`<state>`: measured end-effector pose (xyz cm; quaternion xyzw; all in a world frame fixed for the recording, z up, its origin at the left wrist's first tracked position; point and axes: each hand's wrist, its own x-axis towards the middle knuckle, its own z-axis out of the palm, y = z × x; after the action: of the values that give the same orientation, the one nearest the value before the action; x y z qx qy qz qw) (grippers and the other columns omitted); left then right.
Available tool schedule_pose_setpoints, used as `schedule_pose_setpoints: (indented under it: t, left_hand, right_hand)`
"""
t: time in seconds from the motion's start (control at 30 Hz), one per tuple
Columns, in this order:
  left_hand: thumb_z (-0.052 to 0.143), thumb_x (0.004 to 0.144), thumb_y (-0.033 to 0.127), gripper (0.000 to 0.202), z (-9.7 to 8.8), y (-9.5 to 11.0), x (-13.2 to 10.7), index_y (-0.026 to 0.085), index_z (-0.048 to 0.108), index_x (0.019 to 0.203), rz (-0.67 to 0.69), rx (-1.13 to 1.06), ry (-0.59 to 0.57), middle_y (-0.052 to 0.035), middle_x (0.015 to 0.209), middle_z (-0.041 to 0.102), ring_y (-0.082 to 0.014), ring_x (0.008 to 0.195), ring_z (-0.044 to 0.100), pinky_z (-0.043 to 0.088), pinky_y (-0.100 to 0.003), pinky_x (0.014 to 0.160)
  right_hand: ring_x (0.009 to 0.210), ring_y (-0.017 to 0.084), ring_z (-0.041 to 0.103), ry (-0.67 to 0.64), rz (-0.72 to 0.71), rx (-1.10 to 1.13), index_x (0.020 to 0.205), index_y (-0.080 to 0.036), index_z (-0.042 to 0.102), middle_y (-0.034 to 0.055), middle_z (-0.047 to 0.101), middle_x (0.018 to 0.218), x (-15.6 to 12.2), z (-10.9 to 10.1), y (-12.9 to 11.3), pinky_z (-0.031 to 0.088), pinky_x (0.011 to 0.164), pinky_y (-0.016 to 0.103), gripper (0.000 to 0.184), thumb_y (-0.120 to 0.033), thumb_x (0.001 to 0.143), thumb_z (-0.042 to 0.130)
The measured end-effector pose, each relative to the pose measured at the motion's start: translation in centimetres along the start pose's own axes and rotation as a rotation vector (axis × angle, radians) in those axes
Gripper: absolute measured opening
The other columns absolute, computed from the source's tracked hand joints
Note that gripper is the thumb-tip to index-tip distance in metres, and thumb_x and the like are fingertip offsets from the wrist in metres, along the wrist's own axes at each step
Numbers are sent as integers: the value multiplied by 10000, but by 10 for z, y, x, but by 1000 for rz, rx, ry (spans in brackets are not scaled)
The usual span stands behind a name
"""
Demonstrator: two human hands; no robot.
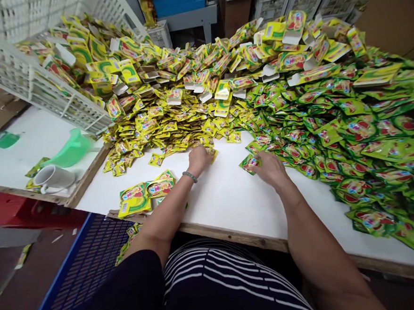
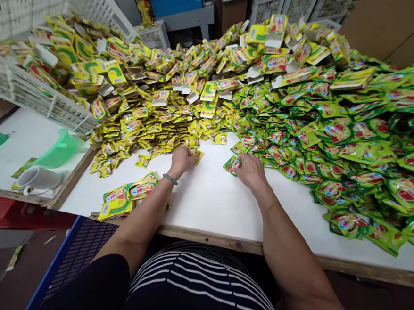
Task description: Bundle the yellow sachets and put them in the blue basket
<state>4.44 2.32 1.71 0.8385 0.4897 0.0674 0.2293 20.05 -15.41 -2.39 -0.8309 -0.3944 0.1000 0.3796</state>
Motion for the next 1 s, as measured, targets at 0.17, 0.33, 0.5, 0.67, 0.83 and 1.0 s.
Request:
schedule_pose_setpoints:
  t: [0.17,0.33,0.5,0.67,0.83,1.0]
  left_hand:
    - [810,562,284,313,3,19,-27,179,539,676,238,-411,-140,15,631,560,-127,606,484,328,-239,583]
    - [844,493,306,459,7,32,-40,149,573,827,110,-1070,-458,17,683,615,-100,624,545,404,-236,630]
    - [837,509,292,430,16,29,-39,137,607,837,35,-1278,-406,62,577,559,-63,556,510,406,-214,608]
    - [774,574,213,279,29,21,-29,129,640,804,61,-1138,-270,55,571,565,-70,557,518,416,-211,609]
    - [716,597,154,259,33,7,-19,145,673,852,60,-984,-209,45,613,584,-88,583,528,389,-202,571]
    - [732,588,155,251,35,3,-20,163,684,834,27,-954,-146,44,614,576,-93,592,520,385,-200,568]
  right_hand:
    - [857,231,607,-46,-53,207,938,-210,662,88,668,969,-2,6,-29,477,778,379,337,-493,757,630]
    - [641,157,563,-216,21,600,799,-218,644,-12,606,677,-3,7,-41,469,607,291,317,-524,714,650]
    - [596,153,549,-234,70,677,909,-234,670,-26,586,655,-3,2,-40,464,561,289,369,-518,673,669]
    - [677,206,588,4,150,243,868,-210,648,19,613,680,2,-5,-24,473,679,358,350,-533,749,586]
    - [979,327,577,-22,193,-249,709,-184,593,158,643,907,1,1,-11,436,847,434,296,-416,620,755]
    - [713,236,583,-35,282,93,671,-225,501,26,575,673,2,9,-13,470,675,383,371,-479,577,755]
